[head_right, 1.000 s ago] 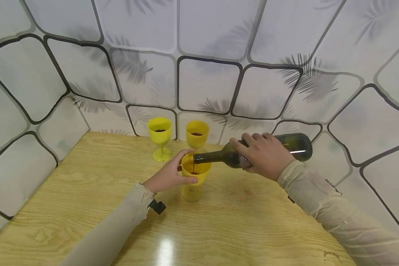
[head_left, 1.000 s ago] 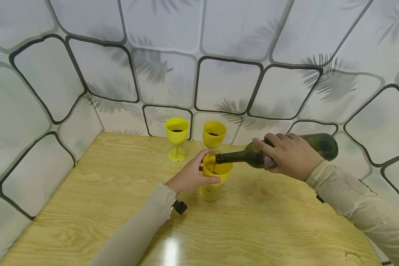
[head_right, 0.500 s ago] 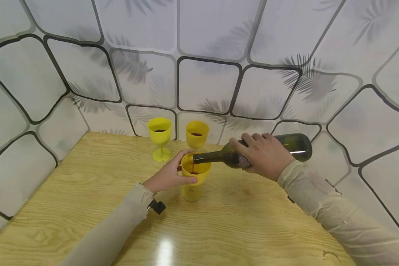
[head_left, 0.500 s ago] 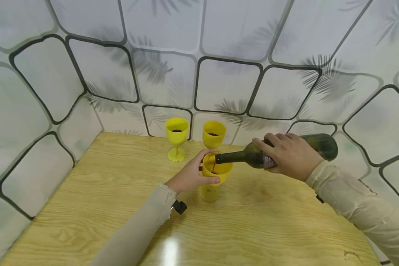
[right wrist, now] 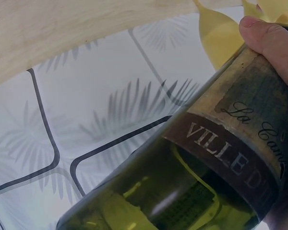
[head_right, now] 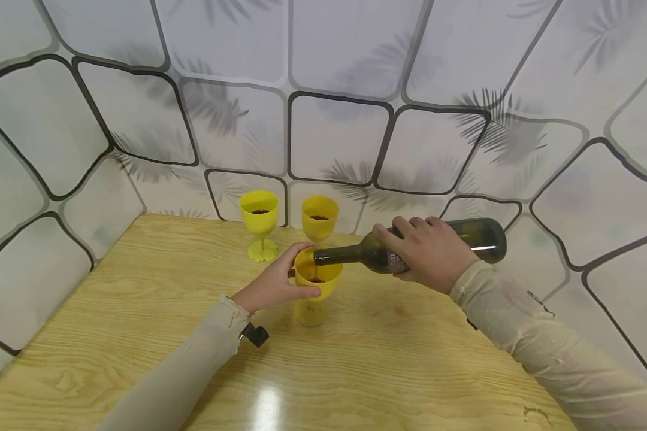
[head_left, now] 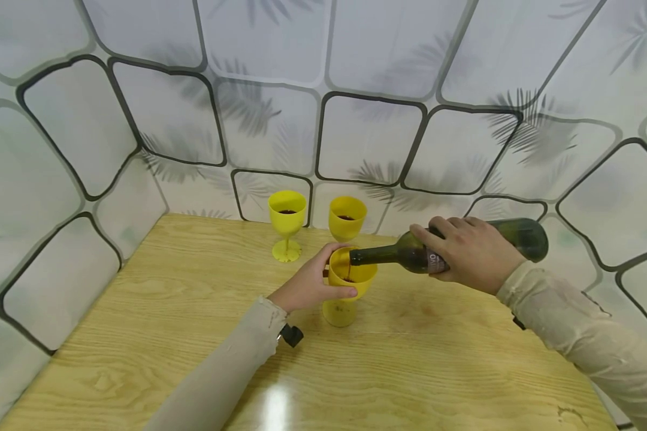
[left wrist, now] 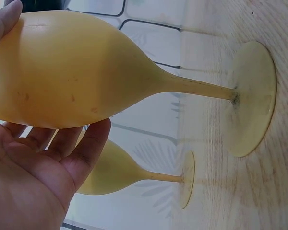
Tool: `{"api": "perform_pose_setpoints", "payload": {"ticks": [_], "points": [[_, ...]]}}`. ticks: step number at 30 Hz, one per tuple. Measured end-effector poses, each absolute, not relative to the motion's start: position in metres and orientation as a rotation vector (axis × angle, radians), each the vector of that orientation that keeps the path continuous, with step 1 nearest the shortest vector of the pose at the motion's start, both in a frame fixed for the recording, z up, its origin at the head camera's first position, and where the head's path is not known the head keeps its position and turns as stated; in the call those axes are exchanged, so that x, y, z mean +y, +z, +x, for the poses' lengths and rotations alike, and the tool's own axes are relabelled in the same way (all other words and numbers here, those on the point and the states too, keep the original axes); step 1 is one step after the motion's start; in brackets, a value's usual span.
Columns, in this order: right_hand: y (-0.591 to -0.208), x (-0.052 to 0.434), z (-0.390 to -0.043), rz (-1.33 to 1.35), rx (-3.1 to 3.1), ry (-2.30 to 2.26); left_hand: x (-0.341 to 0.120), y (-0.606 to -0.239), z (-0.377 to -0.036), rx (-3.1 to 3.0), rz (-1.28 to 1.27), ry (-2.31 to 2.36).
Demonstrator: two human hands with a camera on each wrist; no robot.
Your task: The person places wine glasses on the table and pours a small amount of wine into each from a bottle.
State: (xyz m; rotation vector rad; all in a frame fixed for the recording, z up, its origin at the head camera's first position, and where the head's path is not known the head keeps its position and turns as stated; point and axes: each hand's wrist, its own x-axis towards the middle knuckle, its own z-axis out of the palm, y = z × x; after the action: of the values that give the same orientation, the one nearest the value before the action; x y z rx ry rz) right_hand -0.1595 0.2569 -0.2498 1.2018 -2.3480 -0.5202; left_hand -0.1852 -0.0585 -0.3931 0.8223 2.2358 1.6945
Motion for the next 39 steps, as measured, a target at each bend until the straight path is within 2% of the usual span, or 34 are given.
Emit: {"api": "perform_pose_setpoints", "payload": {"ticks": [39], "points": [[-0.2471, 0.2503, -0.162, 1.213, -2.349, -0.553, -0.0587, -0.3937, -0.1868, 2.236, 0.835, 1.697]]}}
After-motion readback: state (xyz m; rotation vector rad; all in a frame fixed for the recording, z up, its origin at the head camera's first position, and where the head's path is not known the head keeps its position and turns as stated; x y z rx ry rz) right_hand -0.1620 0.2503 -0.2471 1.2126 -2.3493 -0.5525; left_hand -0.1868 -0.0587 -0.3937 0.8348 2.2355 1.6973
